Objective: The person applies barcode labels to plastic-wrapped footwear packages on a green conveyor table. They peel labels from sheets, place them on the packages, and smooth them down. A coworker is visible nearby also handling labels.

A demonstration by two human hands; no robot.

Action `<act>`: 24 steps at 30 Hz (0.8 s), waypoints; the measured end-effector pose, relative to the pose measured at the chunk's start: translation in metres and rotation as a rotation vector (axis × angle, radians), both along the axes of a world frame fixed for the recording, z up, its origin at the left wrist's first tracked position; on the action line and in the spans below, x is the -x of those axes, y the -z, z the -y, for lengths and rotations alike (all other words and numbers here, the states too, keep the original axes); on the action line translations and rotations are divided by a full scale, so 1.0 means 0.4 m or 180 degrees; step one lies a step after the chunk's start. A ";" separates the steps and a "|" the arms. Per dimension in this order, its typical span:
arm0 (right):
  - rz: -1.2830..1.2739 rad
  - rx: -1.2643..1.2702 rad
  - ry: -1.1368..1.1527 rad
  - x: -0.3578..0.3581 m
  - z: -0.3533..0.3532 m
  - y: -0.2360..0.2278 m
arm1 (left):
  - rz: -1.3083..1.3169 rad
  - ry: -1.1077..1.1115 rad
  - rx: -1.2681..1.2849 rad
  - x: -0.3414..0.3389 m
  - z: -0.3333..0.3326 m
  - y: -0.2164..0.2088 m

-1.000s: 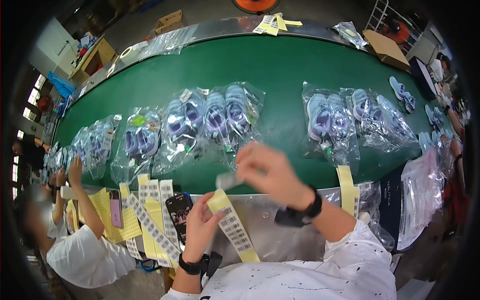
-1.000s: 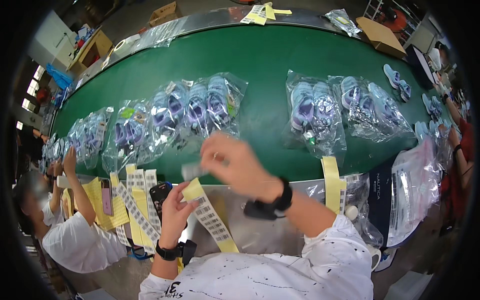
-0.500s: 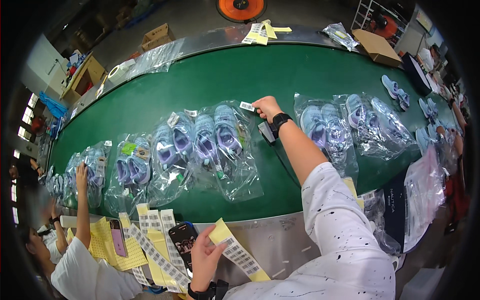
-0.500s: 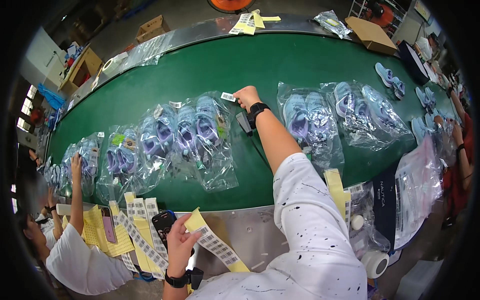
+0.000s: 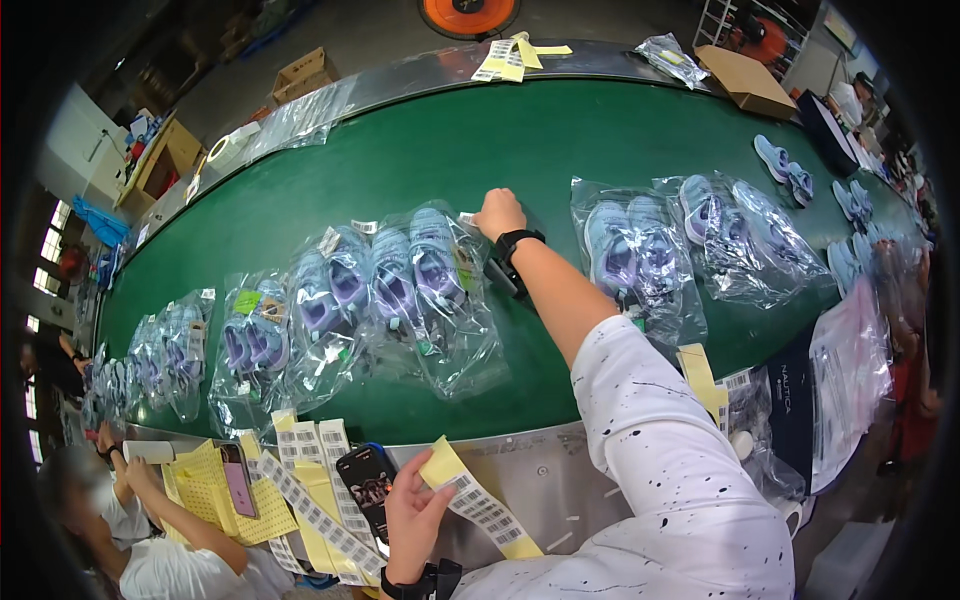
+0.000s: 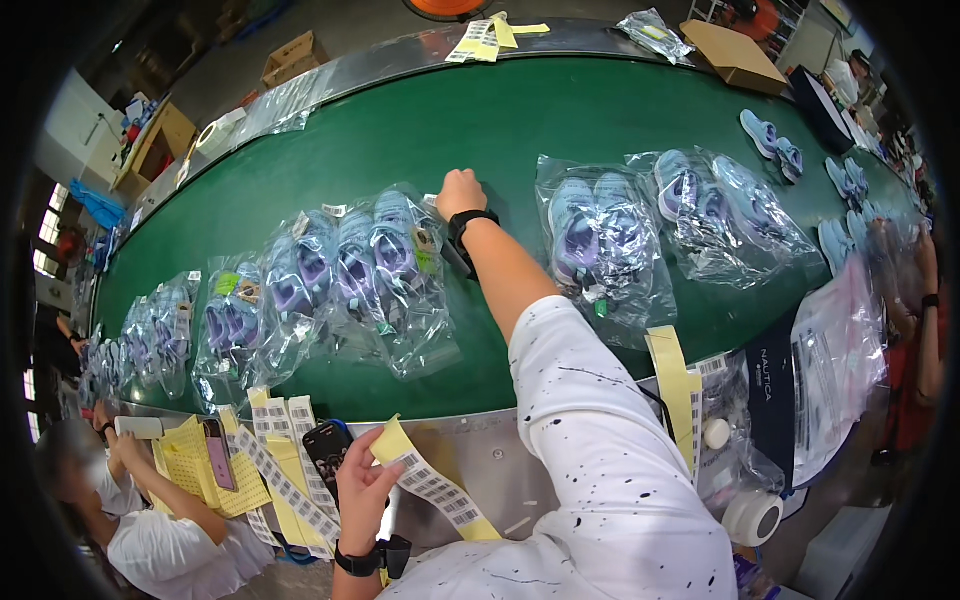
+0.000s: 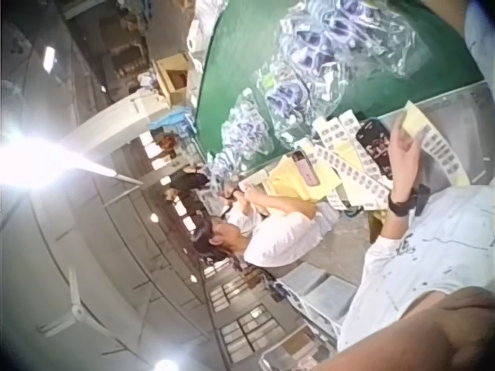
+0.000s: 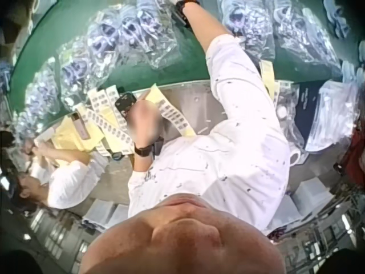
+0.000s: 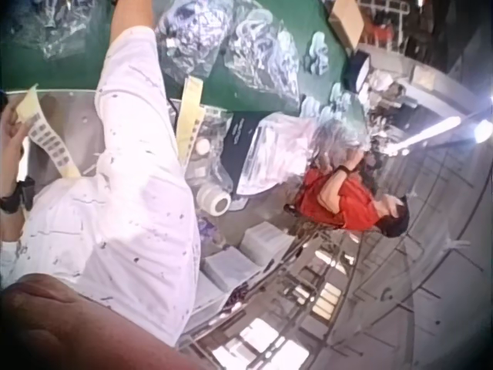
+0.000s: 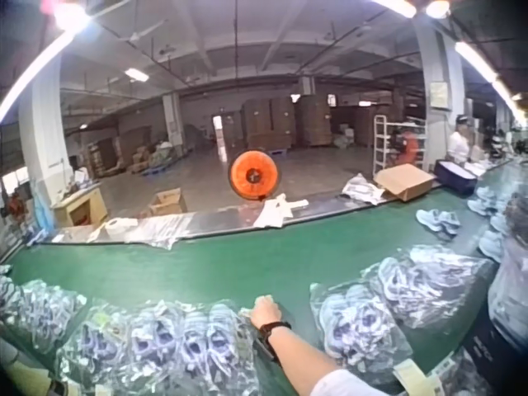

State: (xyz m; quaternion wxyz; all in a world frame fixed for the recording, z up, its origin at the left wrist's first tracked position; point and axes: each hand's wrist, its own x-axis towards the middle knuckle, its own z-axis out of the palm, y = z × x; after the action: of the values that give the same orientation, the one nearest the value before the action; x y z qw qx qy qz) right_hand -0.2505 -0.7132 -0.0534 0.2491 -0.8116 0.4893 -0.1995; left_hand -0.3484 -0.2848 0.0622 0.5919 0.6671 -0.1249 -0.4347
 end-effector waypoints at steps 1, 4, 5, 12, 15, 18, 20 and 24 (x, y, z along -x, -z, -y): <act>-0.0186 -0.0011 -0.0101 0.002 -0.014 -0.022 | 0.0029 -0.0009 0.0021 0.001 -0.003 0.000; -0.0679 -0.0382 -0.0485 0.023 -0.021 -0.108 | 0.0126 -0.0004 0.0048 0.007 -0.010 -0.011; -0.0727 -0.0388 -0.0425 0.039 -0.011 -0.115 | 0.0170 0.0036 0.0049 0.010 -0.010 -0.015; -0.0228 -0.0194 -0.0813 0.263 0.123 -0.170 | 0.0205 0.0192 0.0181 0.029 -0.008 -0.021; 0.0578 -0.0919 -0.0833 0.397 0.099 -0.265 | 0.0150 0.0087 0.0257 0.050 -0.012 -0.031; 0.0600 0.0222 -0.0610 0.575 0.138 -0.255 | 0.0227 -0.0003 0.0177 0.059 -0.017 -0.041; 0.0229 0.1171 -0.0368 0.721 0.181 -0.162 | 0.0281 -0.0034 0.0122 0.063 -0.021 -0.033; 0.0772 0.0414 -0.0245 0.733 0.069 -0.067 | 0.0319 -0.0135 0.0140 0.062 -0.020 -0.018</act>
State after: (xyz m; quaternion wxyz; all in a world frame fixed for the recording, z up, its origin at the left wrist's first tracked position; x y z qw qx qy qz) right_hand -0.5436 -0.7407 -0.0266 0.2607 -0.8141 0.4101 -0.3178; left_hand -0.3731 -0.2770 0.0694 0.6085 0.6774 -0.1498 -0.3853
